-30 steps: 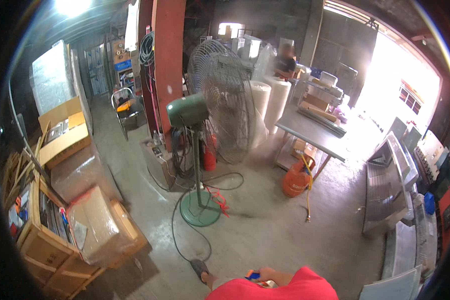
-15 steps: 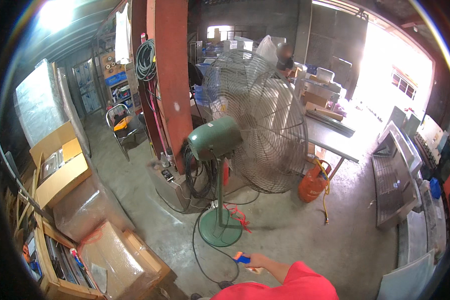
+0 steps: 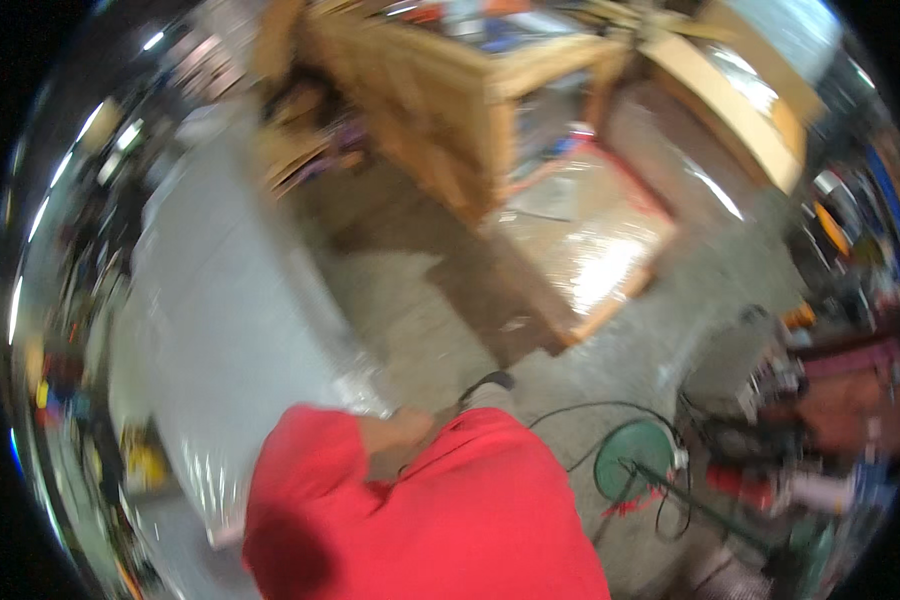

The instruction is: The person wraps a large rectangular object with bubble wrap and secures it with packing tape. They repeatedly fold the wrap over the object and apply tape to seal the edges, completing the wrapping process.

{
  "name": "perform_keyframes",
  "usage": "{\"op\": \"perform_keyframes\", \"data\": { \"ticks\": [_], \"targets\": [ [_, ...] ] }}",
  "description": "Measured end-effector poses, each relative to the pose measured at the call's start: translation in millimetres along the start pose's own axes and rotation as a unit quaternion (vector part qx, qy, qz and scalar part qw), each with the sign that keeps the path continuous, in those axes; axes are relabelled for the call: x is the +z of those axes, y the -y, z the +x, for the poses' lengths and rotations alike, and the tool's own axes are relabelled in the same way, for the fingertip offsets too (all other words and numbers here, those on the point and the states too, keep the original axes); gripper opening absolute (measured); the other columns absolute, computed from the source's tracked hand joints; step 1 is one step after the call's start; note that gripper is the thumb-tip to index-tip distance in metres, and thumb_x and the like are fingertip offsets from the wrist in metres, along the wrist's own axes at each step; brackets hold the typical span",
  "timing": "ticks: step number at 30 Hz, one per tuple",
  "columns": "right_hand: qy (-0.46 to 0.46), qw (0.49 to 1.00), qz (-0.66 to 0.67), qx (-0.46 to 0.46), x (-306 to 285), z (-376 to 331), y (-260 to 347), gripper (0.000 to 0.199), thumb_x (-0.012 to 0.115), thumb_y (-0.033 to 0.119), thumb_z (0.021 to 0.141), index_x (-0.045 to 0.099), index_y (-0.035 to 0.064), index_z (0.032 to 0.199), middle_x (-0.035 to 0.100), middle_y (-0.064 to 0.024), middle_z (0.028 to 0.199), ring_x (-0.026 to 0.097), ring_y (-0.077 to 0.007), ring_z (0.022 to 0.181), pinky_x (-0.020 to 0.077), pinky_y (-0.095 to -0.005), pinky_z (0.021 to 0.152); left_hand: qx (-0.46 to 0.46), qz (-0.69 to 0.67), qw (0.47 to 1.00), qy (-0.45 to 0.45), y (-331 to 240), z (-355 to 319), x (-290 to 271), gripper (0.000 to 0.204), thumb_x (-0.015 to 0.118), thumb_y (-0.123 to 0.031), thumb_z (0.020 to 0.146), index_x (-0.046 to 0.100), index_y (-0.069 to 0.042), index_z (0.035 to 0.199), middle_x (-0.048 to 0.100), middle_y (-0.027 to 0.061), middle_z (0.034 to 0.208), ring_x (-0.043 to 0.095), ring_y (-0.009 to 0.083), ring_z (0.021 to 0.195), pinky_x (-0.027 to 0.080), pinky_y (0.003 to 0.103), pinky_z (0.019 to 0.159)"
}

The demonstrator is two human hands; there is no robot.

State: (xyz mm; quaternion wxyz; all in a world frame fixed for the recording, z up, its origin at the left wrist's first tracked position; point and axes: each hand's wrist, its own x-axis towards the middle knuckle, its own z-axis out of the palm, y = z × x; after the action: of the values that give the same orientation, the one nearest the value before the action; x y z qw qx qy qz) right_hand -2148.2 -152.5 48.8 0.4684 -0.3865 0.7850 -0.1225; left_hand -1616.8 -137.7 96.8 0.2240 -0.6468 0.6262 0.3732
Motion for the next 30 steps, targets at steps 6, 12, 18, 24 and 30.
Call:
{"op": "perform_keyframes", "data": {
  "ticks": [6,12,18,24,30],
  "targets": [
    [-0.003,0.981,-0.159,-0.107,-44,75,10,0.064,0.076,0.019,0.075,0.059,-0.0003,0.133,0.071,-0.0149,0.102,0.066,-0.0238,0.086,0.0519,-0.0365,0.077,-0.052,-0.082,0.995,0.032,-25,9,-16,0.027,0.06,-0.027,0.086,0.075,-0.009,0.099,0.072,0.0148,0.11,0.07,0.0324,0.1,0.057,0.047,0.078],
    [-0.047,0.987,-0.064,-0.137,-62,130,78,0.064,0.076,0.016,0.078,0.055,-0.0057,0.135,0.069,-0.0143,0.105,0.062,-0.0205,0.084,0.0507,-0.0339,0.076,-0.04,-0.014,0.999,-0.018,-22,18,-5,0.029,0.06,-0.028,0.085,0.075,-0.008,0.1,0.073,0.0129,0.104,0.072,0.0333,0.095,0.057,0.051,0.077],
    [0.006,0.973,-0.065,-0.222,-20,123,104,0.07,0.078,0.012,0.074,0.052,-0.008,0.136,0.069,-0.0166,0.117,0.067,-0.0214,0.094,0.0514,-0.0332,0.088,-0.024,-0.011,1.0,0.005,-21,14,-20,0.026,0.061,-0.024,0.083,0.075,-0.008,0.097,0.074,0.0141,0.099,0.072,0.0335,0.093,0.057,0.05,0.073],
    [0.123,0.963,-0.143,-0.193,25,122,98,0.067,0.079,0.014,0.069,0.059,-0.0053,0.13,0.072,-0.0174,0.112,0.069,-0.0208,0.096,0.0523,-0.0339,0.085,-0.106,-0.113,0.986,-0.06,-21,9,-16,0.023,0.065,-0.02,0.079,0.076,-0.009,0.096,0.073,0.014,0.102,0.071,0.0308,0.096,0.055,0.047,0.08],
    [0.176,0.897,-0.221,-0.34,96,138,228,0.05,0.078,0.024,0.076,0.068,0.0001,0.119,0.072,-0.0083,0.082,0.066,-0.0149,0.069,0.0537,-0.0329,0.066,-0.12,-0.253,0.949,-0.147,-3,30,-78,0.024,0.066,-0.015,0.078,0.074,-0.009,0.1,0.072,0.0168,0.1,0.069,0.0354,0.101,0.054,0.051,0.083]
  ]
}}
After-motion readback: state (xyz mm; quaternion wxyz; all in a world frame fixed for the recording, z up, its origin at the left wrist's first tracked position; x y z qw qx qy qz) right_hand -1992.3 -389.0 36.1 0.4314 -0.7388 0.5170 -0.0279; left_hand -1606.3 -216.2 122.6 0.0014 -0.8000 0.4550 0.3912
